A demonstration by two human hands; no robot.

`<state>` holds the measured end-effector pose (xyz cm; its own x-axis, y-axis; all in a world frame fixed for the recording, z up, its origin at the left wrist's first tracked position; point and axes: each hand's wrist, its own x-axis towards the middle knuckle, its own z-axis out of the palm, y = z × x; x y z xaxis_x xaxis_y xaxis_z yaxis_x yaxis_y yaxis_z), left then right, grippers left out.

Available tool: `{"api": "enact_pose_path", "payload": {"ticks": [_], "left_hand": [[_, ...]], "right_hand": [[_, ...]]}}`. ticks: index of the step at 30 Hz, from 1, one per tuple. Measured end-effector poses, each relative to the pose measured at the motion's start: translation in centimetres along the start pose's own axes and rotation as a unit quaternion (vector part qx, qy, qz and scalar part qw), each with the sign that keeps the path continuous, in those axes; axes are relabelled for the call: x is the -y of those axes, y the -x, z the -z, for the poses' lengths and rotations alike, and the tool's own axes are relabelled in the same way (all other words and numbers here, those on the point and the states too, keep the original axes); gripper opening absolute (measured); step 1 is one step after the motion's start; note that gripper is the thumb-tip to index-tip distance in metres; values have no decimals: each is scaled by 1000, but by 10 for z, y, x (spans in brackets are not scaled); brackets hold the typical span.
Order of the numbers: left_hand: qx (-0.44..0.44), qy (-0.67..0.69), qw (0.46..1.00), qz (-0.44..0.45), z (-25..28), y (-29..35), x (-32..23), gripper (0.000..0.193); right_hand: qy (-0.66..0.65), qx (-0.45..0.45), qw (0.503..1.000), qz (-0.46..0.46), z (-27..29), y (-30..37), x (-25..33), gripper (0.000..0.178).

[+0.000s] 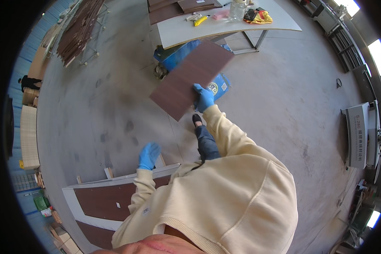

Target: The person wipes brown rectangular panels with a cloth, occasionally applying liquid from a bottle. They handle multiple panels one at a time, wiping each surface and then stacking them. The person also kneels to inspect the edges of a panel.

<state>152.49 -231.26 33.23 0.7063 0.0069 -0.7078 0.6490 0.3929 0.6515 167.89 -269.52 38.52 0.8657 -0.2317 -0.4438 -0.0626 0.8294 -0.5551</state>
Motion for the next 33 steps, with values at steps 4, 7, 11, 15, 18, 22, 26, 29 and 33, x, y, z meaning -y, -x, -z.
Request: {"api": "enact_pose_path", "payload": {"ticks": [4, 7, 11, 15, 18, 22, 26, 29, 33], "left_hand": [[-2, -30, 1000, -1, -46, -100, -94, 57], [-23, -51, 998, 6, -54, -157, -147, 59], [-50, -75, 995, 44, -55, -223, -207, 60], [-66, -106, 986, 110, -48, -276, -263, 68], [-31, -142, 976, 162, -69, -337, -303, 70], [37, -184, 970, 157, -97, -454, -358, 81], [130, -165, 950, 231, -230, -506, -421, 86], [258, -139, 921, 256, -298, -532, -448, 76], [228, -169, 919, 272, -321, -574, -461, 58]], "right_hand": [[-49, 19, 999, -9, -55, -141, -38, 42], [-10, -27, 999, -40, -112, -226, -46, 39], [12, -94, 993, -74, -136, -307, -55, 39], [48, -171, 979, -102, -160, -348, -57, 38], [-109, -119, 986, -45, -141, -388, -64, 40], [-153, -208, 966, -18, -183, -408, -69, 49], [-103, -324, 940, -26, -199, -408, -67, 51], [9, -386, 922, 31, -197, -414, -66, 56], [196, -407, 889, -68, -240, -414, -38, 65]]}}
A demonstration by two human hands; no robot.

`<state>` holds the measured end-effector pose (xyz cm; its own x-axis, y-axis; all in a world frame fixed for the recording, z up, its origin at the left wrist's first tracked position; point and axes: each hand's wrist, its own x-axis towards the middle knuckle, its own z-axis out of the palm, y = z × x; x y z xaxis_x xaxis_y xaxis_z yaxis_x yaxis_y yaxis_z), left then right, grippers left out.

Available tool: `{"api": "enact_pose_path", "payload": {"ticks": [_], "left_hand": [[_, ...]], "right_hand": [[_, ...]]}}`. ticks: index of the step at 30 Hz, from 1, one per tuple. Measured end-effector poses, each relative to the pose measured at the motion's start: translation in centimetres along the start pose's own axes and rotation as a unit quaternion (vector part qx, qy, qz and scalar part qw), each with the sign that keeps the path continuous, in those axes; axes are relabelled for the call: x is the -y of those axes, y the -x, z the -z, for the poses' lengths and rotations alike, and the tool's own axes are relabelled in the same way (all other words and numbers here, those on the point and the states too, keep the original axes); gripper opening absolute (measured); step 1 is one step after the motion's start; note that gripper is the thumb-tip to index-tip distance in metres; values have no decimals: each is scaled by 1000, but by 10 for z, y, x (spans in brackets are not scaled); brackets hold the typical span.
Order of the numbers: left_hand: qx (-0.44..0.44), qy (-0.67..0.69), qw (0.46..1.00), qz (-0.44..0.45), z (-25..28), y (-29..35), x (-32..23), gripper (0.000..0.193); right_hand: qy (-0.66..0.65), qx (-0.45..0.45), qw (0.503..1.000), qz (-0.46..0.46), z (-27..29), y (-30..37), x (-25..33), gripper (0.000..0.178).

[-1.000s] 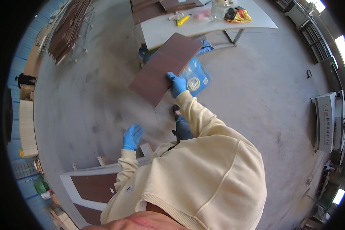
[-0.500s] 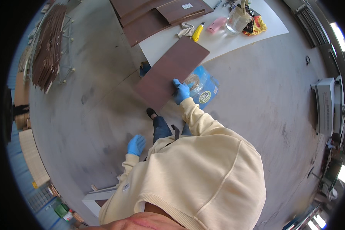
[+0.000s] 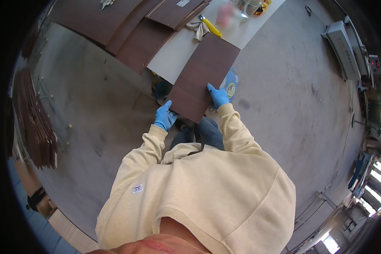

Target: The person wipes brown rectangular panels with a cloth, occasionally applying liquid from a bottle. They handle multiple panels one at a time, wiping each surface and then stacking them. The person also kneels to inspect the edges of a panel.

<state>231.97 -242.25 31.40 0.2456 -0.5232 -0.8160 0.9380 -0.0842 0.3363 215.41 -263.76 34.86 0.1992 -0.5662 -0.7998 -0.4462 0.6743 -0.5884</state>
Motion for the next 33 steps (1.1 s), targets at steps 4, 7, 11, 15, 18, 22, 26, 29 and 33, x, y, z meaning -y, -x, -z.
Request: {"api": "enact_pose_path", "payload": {"ticks": [4, 7, 11, 15, 18, 22, 26, 29, 33], "left_hand": [[-9, -14, 1000, -1, -4, -23, -26, 55], [0, -7, 1000, 23, 3, -38, -34, 52], [-29, -5, 997, 68, -22, -40, -38, 48], [-45, -9, 995, 89, -33, -45, -54, 46], [-52, -35, 992, 106, -47, -47, -64, 52], [-24, -101, 981, 164, -40, -47, -80, 57], [39, -226, 961, 156, 5, -43, -115, 45], [75, -292, 946, 116, 60, -37, -164, 49], [75, -280, 955, 62, 144, -23, -258, 52]], "right_hand": [[297, -60, 950, 72, -1, -17, 17, 74], [395, -61, 912, 94, -4, -12, 37, 77], [441, -56, 893, 71, 5, -3, 55, 86], [483, -75, 871, 55, -3, -12, 57, 93], [487, -131, 862, 55, -10, -22, 52, 97], [508, -157, 847, 2, -9, -56, 27, 91], [552, -214, 806, 20, -29, -33, 44, 87], [536, -299, 787, 58, -60, -9, 67, 78], [504, -360, 772, 147, -146, 16, 99, 64]]}}
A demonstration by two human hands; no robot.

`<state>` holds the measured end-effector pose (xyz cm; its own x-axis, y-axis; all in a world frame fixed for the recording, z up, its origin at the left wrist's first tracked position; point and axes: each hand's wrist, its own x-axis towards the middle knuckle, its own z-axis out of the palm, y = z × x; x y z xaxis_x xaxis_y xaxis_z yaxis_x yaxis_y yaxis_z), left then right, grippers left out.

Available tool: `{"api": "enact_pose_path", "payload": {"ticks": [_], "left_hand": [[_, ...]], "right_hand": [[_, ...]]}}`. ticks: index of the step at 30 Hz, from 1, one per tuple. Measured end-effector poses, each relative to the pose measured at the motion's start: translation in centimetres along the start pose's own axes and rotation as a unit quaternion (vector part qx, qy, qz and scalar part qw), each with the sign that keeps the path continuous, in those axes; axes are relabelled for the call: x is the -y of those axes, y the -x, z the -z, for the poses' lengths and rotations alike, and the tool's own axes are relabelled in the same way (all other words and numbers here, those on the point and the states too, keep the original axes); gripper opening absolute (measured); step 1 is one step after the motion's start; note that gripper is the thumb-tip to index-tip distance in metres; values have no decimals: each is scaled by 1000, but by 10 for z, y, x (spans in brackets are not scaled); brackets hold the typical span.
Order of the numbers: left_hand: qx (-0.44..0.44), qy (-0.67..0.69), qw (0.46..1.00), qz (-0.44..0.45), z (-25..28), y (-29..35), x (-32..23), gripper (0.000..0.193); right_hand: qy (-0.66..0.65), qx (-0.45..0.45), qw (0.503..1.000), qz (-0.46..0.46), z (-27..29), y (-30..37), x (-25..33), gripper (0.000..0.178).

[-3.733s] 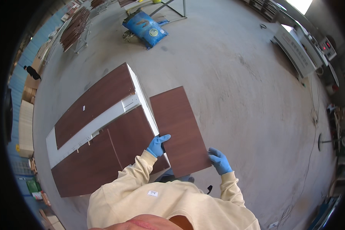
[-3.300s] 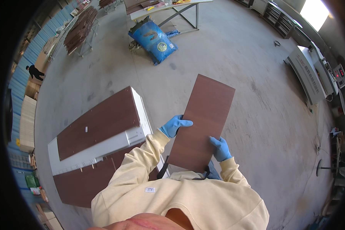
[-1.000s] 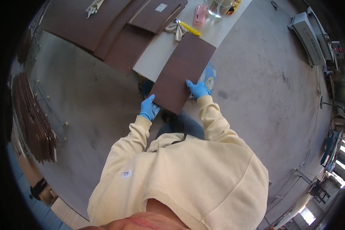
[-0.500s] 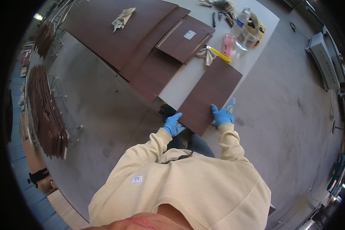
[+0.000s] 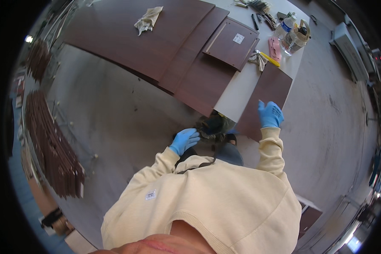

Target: The person wipes brown rectangular panels with a cloth, occasionally applying liquid from a bottle. They handle multiple panels one at a time, wiping each surface and then stacking them. The person also kneels to inspect the edges of a panel.

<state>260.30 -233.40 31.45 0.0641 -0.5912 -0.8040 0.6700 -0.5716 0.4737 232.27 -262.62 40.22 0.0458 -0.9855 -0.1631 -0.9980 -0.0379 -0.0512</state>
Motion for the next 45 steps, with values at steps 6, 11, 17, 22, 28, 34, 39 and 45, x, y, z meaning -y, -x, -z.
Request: {"api": "enact_pose_path", "payload": {"ticks": [6, 11, 17, 22, 28, 34, 39, 45], "left_hand": [[-117, -40, 992, -29, 186, 52, -64, 53], [-132, -24, 986, -94, 269, 69, -129, 53], [-94, -84, 979, -157, 293, 46, -224, 54], [-57, -130, 940, -311, 307, 1, -342, 47], [39, -104, 961, -252, 291, -28, -503, 52], [59, -220, 891, -393, 323, -70, -584, 49], [84, -297, 866, -394, 357, -87, -652, 34], [178, -406, 807, -390, 383, -101, -720, 27]], "right_hand": [[-135, -16, 981, 137, -26, 61, 200, 41], [-251, -73, 917, 301, -21, 87, 346, 37], [-319, -73, 884, 334, 4, 48, 464, 37], [-567, 69, 790, 224, -11, -5, 552, 37], [-775, 97, 603, 161, -7, -45, 715, 31], [-755, 219, 600, 147, 28, -60, 854, 59], [-689, 208, 679, 146, 31, -87, 917, 100], [-672, -16, 728, 131, -23, -117, 940, 75]]}}
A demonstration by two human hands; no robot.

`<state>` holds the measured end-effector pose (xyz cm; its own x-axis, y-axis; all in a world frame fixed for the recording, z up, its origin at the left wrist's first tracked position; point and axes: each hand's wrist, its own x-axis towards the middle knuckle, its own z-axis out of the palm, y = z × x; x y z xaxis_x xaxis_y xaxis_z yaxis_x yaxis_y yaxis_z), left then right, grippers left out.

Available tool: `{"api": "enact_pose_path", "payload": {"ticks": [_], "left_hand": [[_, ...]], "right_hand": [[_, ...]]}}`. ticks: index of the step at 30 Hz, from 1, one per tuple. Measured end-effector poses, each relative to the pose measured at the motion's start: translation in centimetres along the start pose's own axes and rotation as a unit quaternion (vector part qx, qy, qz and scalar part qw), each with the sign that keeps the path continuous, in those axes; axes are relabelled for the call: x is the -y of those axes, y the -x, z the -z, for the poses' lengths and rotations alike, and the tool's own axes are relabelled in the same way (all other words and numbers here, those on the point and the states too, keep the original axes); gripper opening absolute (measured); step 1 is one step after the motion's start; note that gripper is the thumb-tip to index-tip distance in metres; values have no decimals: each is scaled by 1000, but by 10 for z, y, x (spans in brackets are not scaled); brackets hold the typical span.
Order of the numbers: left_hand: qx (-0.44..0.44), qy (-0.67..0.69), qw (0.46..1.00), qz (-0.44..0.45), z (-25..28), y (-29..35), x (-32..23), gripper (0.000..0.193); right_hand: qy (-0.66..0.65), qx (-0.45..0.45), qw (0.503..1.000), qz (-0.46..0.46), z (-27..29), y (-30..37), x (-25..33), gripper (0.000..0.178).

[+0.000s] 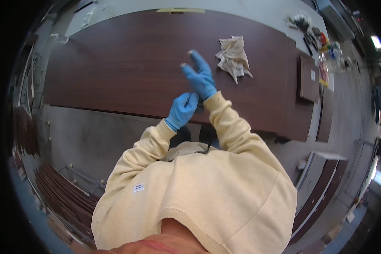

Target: The person wipes brown rectangular panels with a cloth, occasionally applying liquid from a bottle. They handle multiple panels one at a time, wiping each surface and then stacking them. The person also kneels to inspect the edges of a panel.

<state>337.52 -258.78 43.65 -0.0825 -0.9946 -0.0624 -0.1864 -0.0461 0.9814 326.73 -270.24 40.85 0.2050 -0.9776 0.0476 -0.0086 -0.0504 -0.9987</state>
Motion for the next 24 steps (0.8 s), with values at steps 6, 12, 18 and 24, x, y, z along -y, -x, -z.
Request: {"api": "enact_pose_path", "payload": {"ticks": [6, 12, 18, 24], "left_hand": [[-153, -96, 981, -73, 96, -43, 79, 24], [-254, -359, 887, -138, 198, -80, 140, 32], [-215, -457, 853, -132, 194, -82, 136, 39], [-219, -428, 871, -107, 190, -89, 138, 33]], "right_hand": [[565, -97, 807, 143, 119, -60, -29, 75], [621, -50, 762, 175, 146, -101, -78, 70], [663, -208, 708, 129, 245, -156, -106, 47], [727, -152, 664, 92, 154, -268, -136, 58]]}}
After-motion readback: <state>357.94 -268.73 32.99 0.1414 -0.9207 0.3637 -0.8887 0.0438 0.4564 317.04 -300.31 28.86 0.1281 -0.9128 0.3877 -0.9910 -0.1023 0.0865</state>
